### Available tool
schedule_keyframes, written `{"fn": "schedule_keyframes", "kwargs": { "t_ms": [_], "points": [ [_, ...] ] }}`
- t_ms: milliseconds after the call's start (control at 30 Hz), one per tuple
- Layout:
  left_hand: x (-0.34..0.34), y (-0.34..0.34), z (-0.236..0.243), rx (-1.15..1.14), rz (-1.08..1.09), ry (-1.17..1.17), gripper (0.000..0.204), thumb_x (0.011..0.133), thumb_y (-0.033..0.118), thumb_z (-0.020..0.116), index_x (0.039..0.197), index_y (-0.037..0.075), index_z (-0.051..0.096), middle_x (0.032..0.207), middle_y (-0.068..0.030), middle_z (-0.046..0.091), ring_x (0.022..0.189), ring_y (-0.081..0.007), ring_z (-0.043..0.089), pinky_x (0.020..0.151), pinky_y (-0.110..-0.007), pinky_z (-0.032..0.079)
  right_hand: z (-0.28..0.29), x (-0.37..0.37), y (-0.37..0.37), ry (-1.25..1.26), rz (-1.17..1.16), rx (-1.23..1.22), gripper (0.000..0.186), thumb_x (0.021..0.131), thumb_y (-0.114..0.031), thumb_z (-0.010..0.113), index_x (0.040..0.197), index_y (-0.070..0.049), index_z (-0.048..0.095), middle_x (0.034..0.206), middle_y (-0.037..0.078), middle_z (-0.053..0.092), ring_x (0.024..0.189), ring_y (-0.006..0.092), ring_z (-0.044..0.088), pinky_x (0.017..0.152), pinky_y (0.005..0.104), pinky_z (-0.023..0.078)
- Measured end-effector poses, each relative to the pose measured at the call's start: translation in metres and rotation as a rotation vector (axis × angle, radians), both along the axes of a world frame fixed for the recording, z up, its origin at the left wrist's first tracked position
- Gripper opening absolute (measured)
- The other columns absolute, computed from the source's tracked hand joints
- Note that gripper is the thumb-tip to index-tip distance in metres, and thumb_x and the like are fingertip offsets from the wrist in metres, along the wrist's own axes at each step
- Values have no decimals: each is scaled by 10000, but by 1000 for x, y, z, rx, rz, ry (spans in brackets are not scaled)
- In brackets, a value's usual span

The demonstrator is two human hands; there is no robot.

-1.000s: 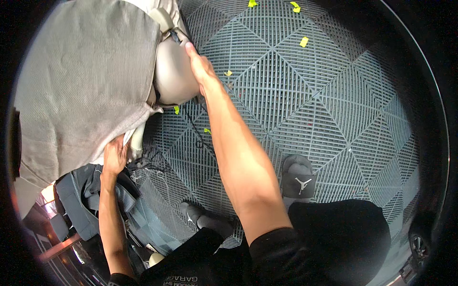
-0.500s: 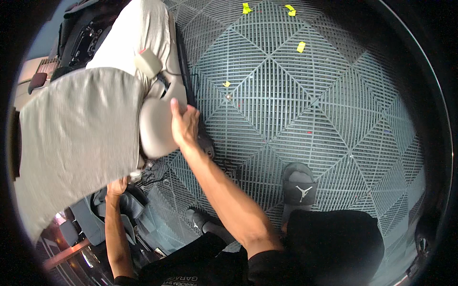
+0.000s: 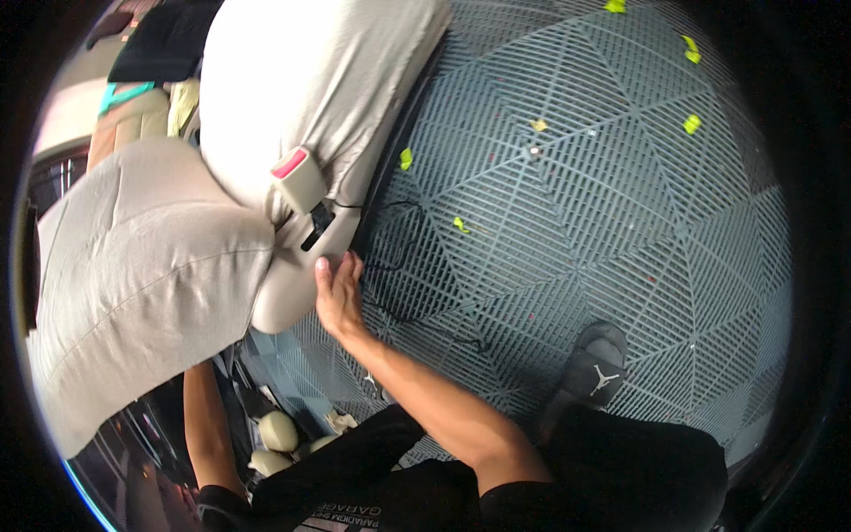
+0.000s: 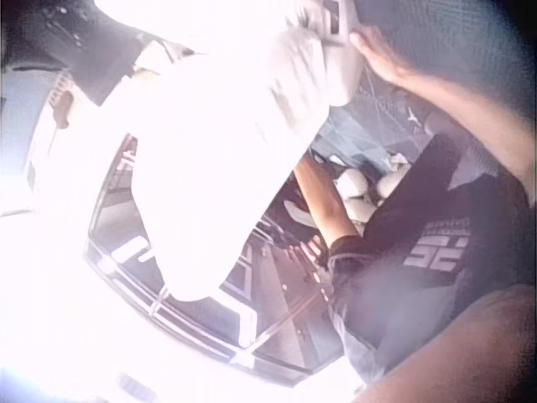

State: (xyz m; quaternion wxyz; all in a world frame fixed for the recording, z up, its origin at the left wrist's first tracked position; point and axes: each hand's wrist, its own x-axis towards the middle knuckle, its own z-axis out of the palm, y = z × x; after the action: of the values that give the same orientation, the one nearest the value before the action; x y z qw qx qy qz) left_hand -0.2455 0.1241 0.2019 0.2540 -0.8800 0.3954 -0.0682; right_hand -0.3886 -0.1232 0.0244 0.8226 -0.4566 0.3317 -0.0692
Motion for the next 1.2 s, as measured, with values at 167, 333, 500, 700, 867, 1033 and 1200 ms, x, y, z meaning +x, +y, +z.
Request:
{"fn": "schedule_keyframes", "kwargs": {
  "t_ms": [167,333,500,700,867,1033,1200],
  "points": [
    [-28,-3,-14,-33,51,5,340,817,292,647,1038,35,623,952,-177,671,905,-346,643,788,-411,494,-18,3,-40,-85,-331,-467,536,881,-253,609,1220,89,374,1177,244,409,1092,368,435,964,445,362],
    [-84,-47,-41,103,61,198,341,822,306,652,1025,34,628,954,-169,674,908,-334,648,788,-404,497,-7,27,-85,-322,-312,-761,180,809,-69,642,939,11,546,964,168,506,928,339,502,850,437,405],
    [-125,-202,-15,49,487,1243,318,838,253,662,974,-33,627,905,-169,660,868,-318,648,797,-394,495,-8,25,-111,-238,-172,-119,63,861,-17,587,907,25,578,799,76,617,698,162,593,665,299,482],
    [-131,-273,-51,-752,253,598,657,821,207,687,1323,-45,346,1263,-230,497,1191,-347,490,1012,-413,396,10,27,-162,-69,156,37,345,871,-295,653,941,42,650,756,40,627,677,112,543,648,239,438],
    [-100,-296,-101,-1203,461,567,618,778,44,633,1326,-24,354,1142,-232,560,1082,-315,566,935,-386,443,28,33,-172,-61,261,455,245,883,-258,646,823,-21,626,530,-73,418,386,9,268,344,210,177],
    [-100,-317,-102,-1790,618,932,572,762,-26,604,1293,71,416,1128,-63,560,1016,-142,536,887,-273,426,24,39,-163,-95,97,530,167,838,-161,663,752,-23,623,549,-56,468,414,20,324,369,214,220],
    [-99,-306,-105,-1787,662,904,567,772,40,658,1290,71,429,1099,-47,538,1015,-133,507,932,-275,389,14,45,-149,-152,9,-55,164,717,-127,671,664,23,632,539,18,546,503,84,461,475,278,380]
  ]
}}
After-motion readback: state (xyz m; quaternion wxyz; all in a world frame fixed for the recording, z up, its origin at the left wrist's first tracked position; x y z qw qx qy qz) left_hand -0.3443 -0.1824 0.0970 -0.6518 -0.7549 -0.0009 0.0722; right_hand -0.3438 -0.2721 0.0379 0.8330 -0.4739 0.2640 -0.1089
